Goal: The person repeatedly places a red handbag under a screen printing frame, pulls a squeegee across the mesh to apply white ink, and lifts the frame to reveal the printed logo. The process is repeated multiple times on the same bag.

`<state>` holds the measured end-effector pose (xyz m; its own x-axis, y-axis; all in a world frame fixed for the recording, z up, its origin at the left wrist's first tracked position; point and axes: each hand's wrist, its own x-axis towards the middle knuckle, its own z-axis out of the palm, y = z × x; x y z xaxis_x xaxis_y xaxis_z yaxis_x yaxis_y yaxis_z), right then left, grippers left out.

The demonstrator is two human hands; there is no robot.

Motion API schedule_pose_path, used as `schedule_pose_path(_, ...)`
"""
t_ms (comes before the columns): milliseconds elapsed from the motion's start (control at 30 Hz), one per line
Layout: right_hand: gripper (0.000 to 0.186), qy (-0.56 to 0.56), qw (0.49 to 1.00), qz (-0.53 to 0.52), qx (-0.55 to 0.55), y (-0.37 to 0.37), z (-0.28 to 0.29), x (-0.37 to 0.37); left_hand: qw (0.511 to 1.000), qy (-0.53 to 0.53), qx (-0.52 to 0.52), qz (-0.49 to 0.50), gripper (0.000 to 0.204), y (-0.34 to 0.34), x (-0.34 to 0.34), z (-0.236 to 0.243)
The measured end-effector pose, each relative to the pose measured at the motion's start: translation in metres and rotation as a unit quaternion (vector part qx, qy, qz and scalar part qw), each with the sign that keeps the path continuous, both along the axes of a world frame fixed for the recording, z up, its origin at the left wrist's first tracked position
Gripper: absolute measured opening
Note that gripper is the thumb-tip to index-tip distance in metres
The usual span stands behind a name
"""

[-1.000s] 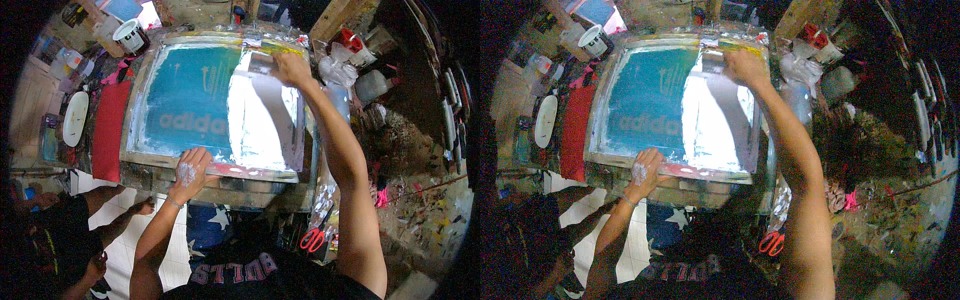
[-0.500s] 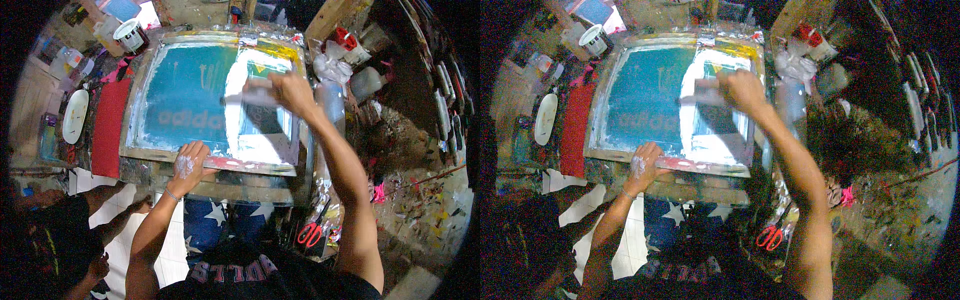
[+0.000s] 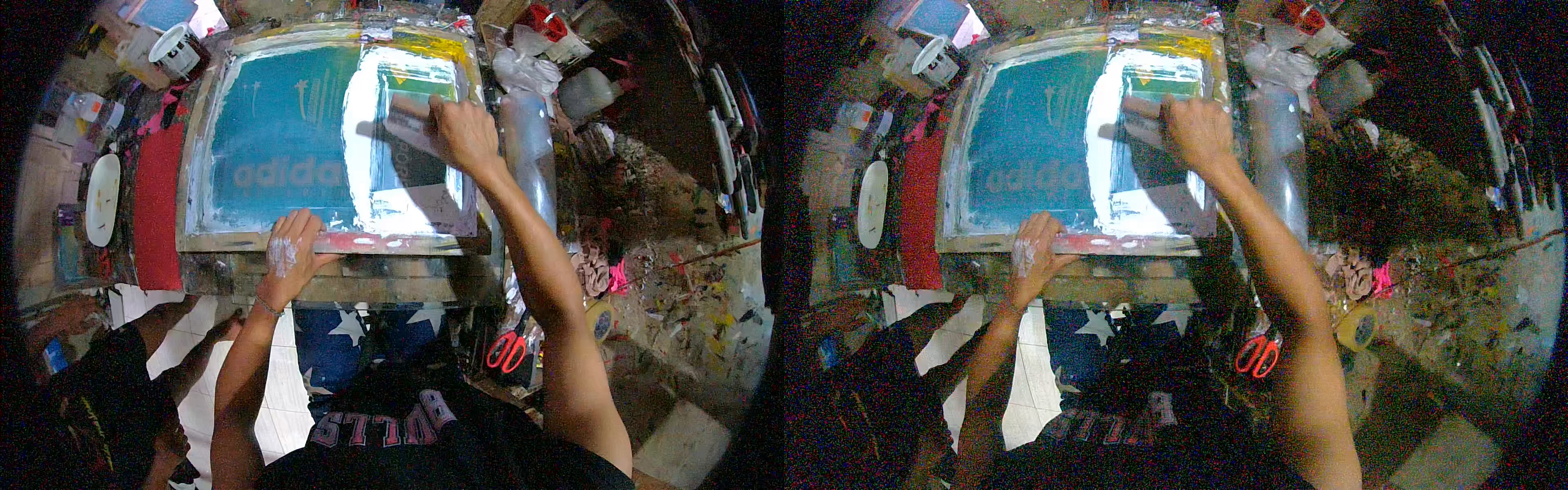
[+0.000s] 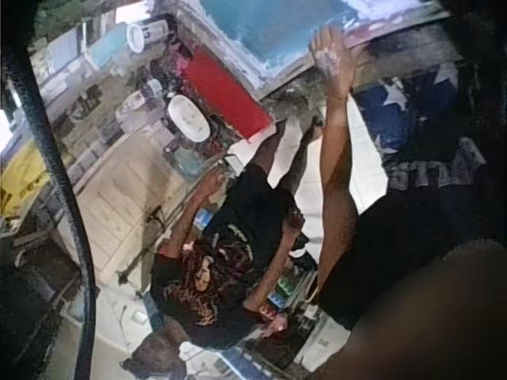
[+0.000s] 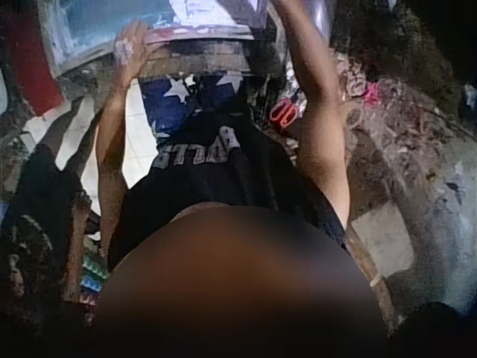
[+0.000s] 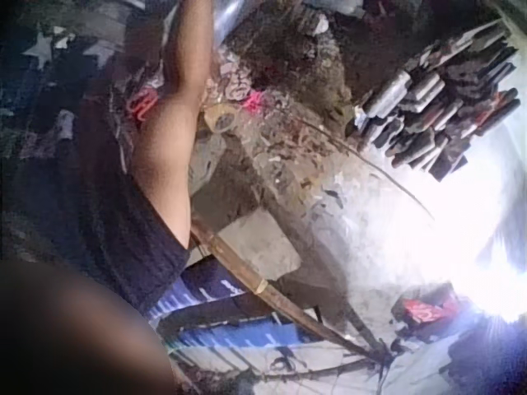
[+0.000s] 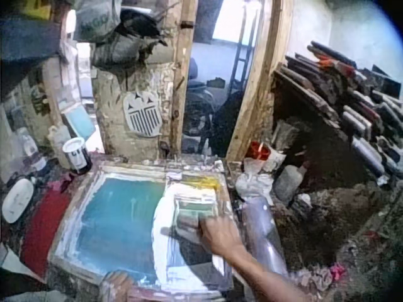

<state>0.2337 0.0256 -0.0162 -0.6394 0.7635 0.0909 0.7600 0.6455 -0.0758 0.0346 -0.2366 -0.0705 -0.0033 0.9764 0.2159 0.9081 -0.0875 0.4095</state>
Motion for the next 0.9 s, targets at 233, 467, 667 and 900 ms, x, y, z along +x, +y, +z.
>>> schedule_pose_path(233,0.013,0.006,0.996,0.086,0.011,-0.106,0.011,0.034,1.000,0.013,0.013,0.004,0.052,0.001,0.001,-0.001)
schedule_pose_path(467,0.012,-0.015,0.995,0.099,-0.026,-0.097,0.022,0.035,0.999,0.019,0.030,0.006,0.052,0.000,0.000,-0.004)
schedule_pose_path(667,0.010,0.018,0.992,0.119,0.033,-0.097,0.017,0.028,1.000,0.023,0.020,0.003,0.054,0.000,-0.002,-0.006)
schedule_pose_path(900,0.019,0.069,0.993,0.093,-0.004,-0.088,0.031,0.034,0.999,0.027,0.022,0.006,0.053,0.002,-0.001,-0.004)
